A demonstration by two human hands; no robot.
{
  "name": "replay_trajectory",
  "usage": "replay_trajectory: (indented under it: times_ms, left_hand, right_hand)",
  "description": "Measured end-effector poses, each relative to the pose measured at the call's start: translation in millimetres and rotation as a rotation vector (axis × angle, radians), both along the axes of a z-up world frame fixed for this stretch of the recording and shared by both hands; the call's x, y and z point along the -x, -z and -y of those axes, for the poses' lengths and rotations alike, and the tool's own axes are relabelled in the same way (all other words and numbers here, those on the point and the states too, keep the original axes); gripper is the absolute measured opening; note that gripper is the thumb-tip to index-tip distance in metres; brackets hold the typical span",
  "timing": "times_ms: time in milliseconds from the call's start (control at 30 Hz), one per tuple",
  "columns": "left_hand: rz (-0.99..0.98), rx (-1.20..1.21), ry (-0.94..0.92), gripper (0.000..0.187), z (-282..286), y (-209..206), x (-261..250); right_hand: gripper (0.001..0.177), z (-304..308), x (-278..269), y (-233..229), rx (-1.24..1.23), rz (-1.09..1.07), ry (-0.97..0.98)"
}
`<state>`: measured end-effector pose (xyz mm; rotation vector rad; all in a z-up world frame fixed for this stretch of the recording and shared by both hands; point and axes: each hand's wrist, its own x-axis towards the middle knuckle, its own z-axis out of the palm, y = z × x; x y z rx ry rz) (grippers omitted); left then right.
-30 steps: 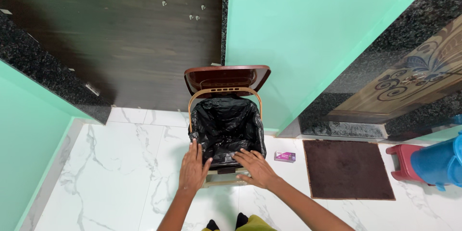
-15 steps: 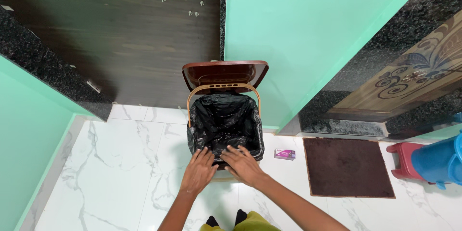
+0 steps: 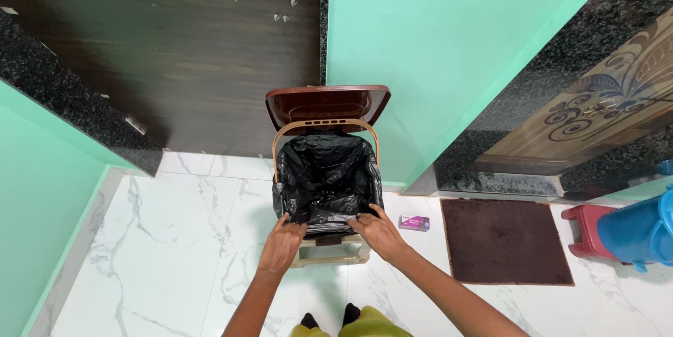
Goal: The person places a black plastic bag into a brown trash bin, adjusting it to fit the interior. They then lift the bag out of the bin and gather the top edges to tie it into a knot.
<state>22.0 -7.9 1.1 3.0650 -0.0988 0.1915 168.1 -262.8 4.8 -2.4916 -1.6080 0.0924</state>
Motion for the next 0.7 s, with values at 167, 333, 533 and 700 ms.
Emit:
replay_trajectory:
  times_ms: [167,333,533,700]
  left_hand:
    - [-0.158,0.016,-0.027,0.018,2.3,-9.8,-5.5]
    - [0.08,0.09,0.104,0.028,19.4,-18.2,-20.7]
    - [0.014,-0.056,0.136,0.007,28.6,11.0,-30.6]
    - [-0.08,-0.093,0.047,0.011,8.3,21.3,-17.1]
  right_hand:
    - [0.036,-4.4,1.3,-6.7,0.058,0.002,0.042]
    - [0.046,-25.7,9.5,-31.1,-0.066,0.052,0.023]
    - [0.025,-44.0,28.4,-15.1,-0.121,0.162,-0.082]
    - [0.034,-23.4,17.4,-14.7,-0.028,0.146,-0.046]
